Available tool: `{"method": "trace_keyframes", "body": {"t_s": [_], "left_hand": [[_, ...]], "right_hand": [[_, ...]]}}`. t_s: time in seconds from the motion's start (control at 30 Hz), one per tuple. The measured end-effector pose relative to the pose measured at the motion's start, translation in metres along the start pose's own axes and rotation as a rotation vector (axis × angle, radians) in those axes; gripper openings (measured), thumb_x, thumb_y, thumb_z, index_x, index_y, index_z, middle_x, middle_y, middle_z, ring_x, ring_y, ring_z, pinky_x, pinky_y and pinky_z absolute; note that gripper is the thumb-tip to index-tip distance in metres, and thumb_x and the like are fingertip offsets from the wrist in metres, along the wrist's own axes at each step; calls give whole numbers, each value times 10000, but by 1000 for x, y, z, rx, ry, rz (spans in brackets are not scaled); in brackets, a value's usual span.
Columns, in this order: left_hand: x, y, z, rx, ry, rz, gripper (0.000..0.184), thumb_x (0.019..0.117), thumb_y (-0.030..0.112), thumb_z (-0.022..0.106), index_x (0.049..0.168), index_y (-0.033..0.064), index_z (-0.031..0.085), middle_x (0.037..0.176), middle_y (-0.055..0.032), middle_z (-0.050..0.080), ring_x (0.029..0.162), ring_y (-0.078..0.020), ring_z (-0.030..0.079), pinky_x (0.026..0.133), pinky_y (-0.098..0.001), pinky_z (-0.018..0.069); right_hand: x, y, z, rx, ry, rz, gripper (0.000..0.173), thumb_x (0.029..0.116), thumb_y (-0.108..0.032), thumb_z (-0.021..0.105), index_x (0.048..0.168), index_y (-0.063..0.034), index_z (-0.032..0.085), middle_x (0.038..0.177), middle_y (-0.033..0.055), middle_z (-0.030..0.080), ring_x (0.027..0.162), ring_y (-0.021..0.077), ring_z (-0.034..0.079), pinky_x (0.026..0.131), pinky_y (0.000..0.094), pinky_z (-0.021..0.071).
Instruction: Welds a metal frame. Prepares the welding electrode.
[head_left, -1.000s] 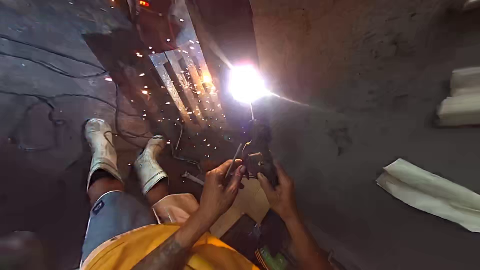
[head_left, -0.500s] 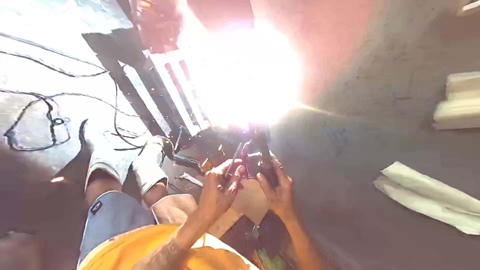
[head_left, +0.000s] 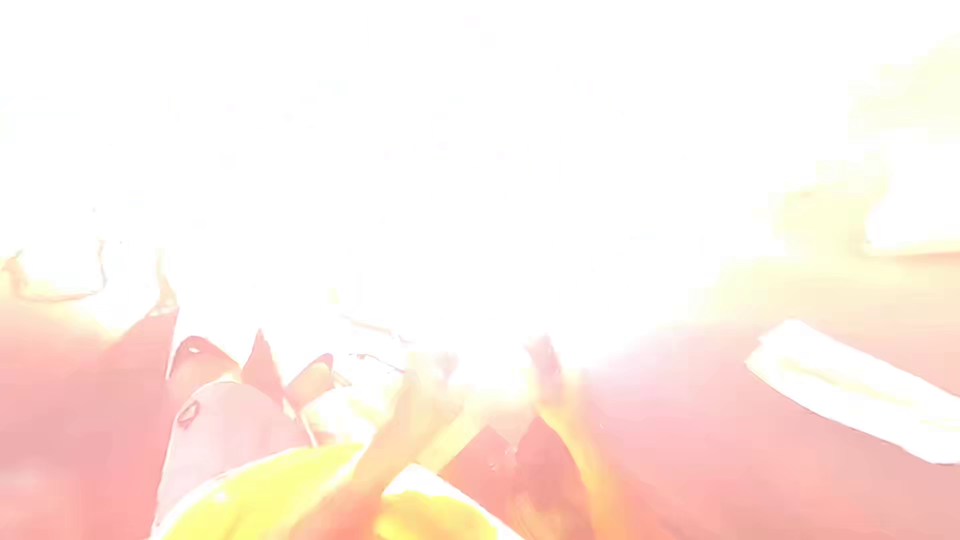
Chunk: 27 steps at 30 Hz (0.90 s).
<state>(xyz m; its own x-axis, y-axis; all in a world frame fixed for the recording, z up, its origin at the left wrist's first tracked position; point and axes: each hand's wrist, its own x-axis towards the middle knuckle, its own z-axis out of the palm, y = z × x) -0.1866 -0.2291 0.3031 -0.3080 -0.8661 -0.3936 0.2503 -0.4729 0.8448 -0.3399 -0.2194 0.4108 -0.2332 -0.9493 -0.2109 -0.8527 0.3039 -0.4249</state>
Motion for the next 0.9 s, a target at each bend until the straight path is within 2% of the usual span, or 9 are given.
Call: {"method": "trace_keyframes", "body": {"t_s": [0.03, 0.07, 0.1, 0.23, 0.33, 0.53, 0.63, 0.8, 0.9], "left_hand": [[6, 13, -4, -12, -76, -28, 212, 998, 170, 614, 1116, 22, 712, 891, -20, 734, 708, -99, 706, 648, -294, 627], [11, 19, -5, -14, -103, -42, 247, 1036, 200, 578, 1175, 36, 700, 928, -2, 739, 730, -62, 706, 672, -260, 625], [14, 22, -5, -2, -104, -35, 257, 1042, 213, 568, 1183, 43, 700, 929, 8, 736, 731, -39, 696, 680, -241, 610], [16, 19, -7, -3, -87, -30, 233, 1036, 211, 583, 1158, 57, 709, 899, 30, 731, 712, -17, 681, 664, -211, 592], [15, 22, -7, -10, -77, -40, 241, 1029, 201, 582, 1170, 51, 708, 915, 24, 730, 728, -12, 678, 691, -215, 595], [20, 19, -6, -25, -83, -58, 234, 1033, 212, 582, 1161, 61, 708, 887, 30, 730, 707, -30, 684, 665, -225, 596], [19, 17, -7, -62, -91, -45, 245, 1039, 191, 568, 1179, 41, 701, 924, -16, 748, 717, -96, 718, 662, -290, 638], [24, 18, -6, -38, -94, -84, 235, 1041, 209, 584, 1166, 48, 702, 912, -4, 741, 724, -78, 712, 676, -270, 629], [23, 15, -7, -33, -86, -44, 244, 1032, 190, 564, 1167, 42, 703, 912, -14, 744, 717, -98, 717, 670, -301, 637]], "right_hand": [[0, 3, -2, 36, -46, -29, 501, 949, -144, 687, 1366, 106, 564, 1197, 149, 712, 1046, 75, 696, 926, 240, 582], [2, 4, -1, 51, -49, -47, 563, 962, -148, 687, 1425, 117, 506, 1262, 178, 688, 1106, 96, 687, 975, 258, 568], [4, 5, 1, 59, -39, -56, 581, 957, -144, 689, 1435, 122, 490, 1273, 186, 683, 1114, 95, 685, 984, 257, 562], [5, 8, 5, 58, -30, -60, 590, 961, -171, 682, 1433, 126, 490, 1269, 189, 682, 1121, 100, 681, 990, 263, 558], [6, 6, 5, 15, -18, -74, 589, 946, -173, 693, 1422, 122, 509, 1274, 195, 686, 1135, 112, 685, 997, 270, 555], [10, 8, 5, 37, -19, -58, 580, 952, -165, 687, 1412, 139, 507, 1281, 203, 679, 1156, 109, 674, 1017, 258, 540], [12, 8, 6, 44, -28, -51, 571, 952, -171, 693, 1411, 119, 517, 1260, 178, 691, 1111, 97, 690, 984, 259, 568], [13, 9, 7, 35, -36, -31, 570, 964, -179, 682, 1421, 116, 511, 1308, 196, 666, 1169, 127, 670, 1029, 282, 544], [15, 9, 8, 21, -32, -44, 552, 955, -182, 687, 1395, 116, 535, 1234, 172, 702, 1091, 100, 694, 969, 268, 571]]}}
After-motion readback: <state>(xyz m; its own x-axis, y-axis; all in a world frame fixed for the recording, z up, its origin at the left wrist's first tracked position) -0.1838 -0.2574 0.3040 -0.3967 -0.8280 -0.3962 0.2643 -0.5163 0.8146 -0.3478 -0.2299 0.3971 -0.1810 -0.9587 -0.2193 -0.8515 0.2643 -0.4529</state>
